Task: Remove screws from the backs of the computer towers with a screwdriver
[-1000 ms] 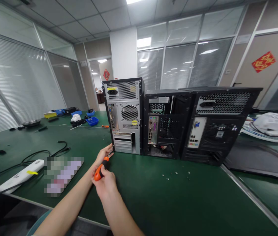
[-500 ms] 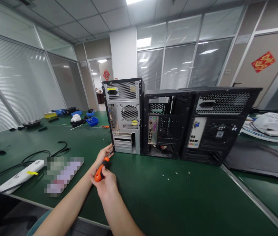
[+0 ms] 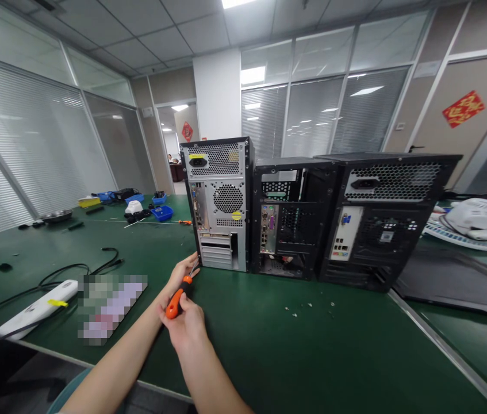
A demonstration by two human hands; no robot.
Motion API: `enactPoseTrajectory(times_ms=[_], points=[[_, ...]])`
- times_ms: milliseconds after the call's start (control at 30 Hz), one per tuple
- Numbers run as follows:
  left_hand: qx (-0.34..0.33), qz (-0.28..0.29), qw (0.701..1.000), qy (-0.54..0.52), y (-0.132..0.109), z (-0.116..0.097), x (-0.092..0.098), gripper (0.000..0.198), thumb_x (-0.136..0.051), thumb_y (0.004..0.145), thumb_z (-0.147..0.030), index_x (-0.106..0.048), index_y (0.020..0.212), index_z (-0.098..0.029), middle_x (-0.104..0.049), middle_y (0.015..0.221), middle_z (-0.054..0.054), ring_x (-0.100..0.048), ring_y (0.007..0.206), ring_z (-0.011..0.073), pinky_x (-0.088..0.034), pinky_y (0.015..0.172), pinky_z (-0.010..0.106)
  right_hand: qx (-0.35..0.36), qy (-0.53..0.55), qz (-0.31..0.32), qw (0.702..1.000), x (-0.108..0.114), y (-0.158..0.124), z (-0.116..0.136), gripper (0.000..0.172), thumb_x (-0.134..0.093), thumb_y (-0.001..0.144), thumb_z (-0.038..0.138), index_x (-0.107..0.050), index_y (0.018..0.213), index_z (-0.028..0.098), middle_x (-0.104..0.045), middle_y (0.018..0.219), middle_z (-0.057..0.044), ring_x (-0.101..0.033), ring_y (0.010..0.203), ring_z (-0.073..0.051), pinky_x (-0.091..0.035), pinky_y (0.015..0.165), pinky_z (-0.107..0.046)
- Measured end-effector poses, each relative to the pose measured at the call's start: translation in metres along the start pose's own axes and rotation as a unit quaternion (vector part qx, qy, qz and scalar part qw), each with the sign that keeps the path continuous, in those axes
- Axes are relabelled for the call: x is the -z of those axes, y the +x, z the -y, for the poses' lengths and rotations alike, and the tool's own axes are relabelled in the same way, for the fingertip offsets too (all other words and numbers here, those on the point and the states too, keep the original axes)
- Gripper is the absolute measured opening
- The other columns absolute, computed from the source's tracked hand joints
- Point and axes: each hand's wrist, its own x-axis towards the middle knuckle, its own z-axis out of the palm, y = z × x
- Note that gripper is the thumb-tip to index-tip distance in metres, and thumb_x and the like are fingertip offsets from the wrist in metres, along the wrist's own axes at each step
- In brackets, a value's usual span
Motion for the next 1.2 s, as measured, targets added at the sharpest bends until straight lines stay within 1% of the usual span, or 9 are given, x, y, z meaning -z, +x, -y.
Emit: enactPoseTrajectory(times_ms=[200, 500, 633, 800, 967, 1200], points=[[0.019, -0.026, 0.999, -0.009, 0.003, 0.001, 0.001, 0.054, -0.040, 0.064, -0.001, -0.059, 0.112, -0.020, -0.050, 0.129, 0.003, -0.047, 0.119, 0.0158, -0.043, 0.091, 0.027, -0.003, 0.017, 0.007, 1.000, 0.001, 0.003, -0.001, 0.017, -0.042, 0.085, 0.016, -0.055, 0.074, 0.015, -0.062, 0.076, -0.005, -0.062, 0.072, -0.014, -0.048, 0.069, -0.033], [0.031, -0.036, 0.999, -0.008, 0.001, -0.002, -0.002, 0.056, -0.040, 0.065, -0.001, -0.057, 0.115, -0.019, -0.050, 0.129, 0.003, -0.047, 0.118, 0.0159, -0.045, 0.088, 0.025, -0.013, 0.040, 0.012, 0.999, -0.005, -0.007, 0.002, 0.024, -0.037, 0.087, 0.017, -0.056, 0.073, 0.014, -0.062, 0.075, -0.005, -0.059, 0.068, -0.011, -0.045, 0.063, -0.026], [0.029, -0.031, 0.999, -0.004, 0.003, 0.000, 0.000, 0.057, -0.039, 0.065, -0.001, -0.055, 0.117, -0.018, -0.048, 0.131, 0.004, -0.046, 0.119, 0.0156, -0.045, 0.087, 0.024, -0.013, 0.052, 0.012, 0.998, -0.008, -0.010, 0.001, 0.026, -0.035, 0.088, 0.017, -0.056, 0.072, 0.014, -0.062, 0.075, -0.005, -0.059, 0.067, -0.011, -0.045, 0.062, -0.025], [0.009, -0.015, 1.000, -0.011, 0.007, 0.005, 0.005, 0.053, -0.042, 0.065, -0.003, -0.059, 0.111, -0.021, -0.051, 0.128, 0.002, -0.047, 0.118, 0.0157, -0.046, 0.087, 0.025, -0.012, 0.064, 0.010, 0.998, -0.011, -0.013, -0.002, 0.027, -0.034, 0.088, 0.019, -0.056, 0.073, 0.015, -0.062, 0.076, -0.006, -0.059, 0.067, -0.011, -0.046, 0.063, -0.026], [0.025, -0.030, 0.999, -0.015, 0.009, 0.006, 0.006, 0.055, -0.040, 0.064, -0.002, -0.058, 0.113, -0.019, -0.052, 0.127, 0.003, -0.049, 0.116, 0.0157, -0.046, 0.088, 0.026, -0.024, 0.066, 0.012, 0.997, -0.011, -0.014, -0.001, 0.030, -0.032, 0.089, 0.019, -0.056, 0.072, 0.015, -0.063, 0.075, -0.006, -0.058, 0.066, -0.011, -0.046, 0.060, -0.025], [0.024, -0.030, 0.999, -0.021, 0.010, 0.005, 0.004, 0.057, -0.039, 0.064, -0.001, -0.056, 0.116, -0.017, -0.051, 0.128, 0.004, -0.050, 0.115, 0.0154, -0.046, 0.087, 0.026, -0.019, 0.063, 0.014, 0.998, -0.014, -0.018, 0.002, 0.035, -0.027, 0.091, 0.020, -0.057, 0.074, 0.014, -0.062, 0.075, -0.005, -0.059, 0.066, -0.008, -0.046, 0.059, -0.021]])
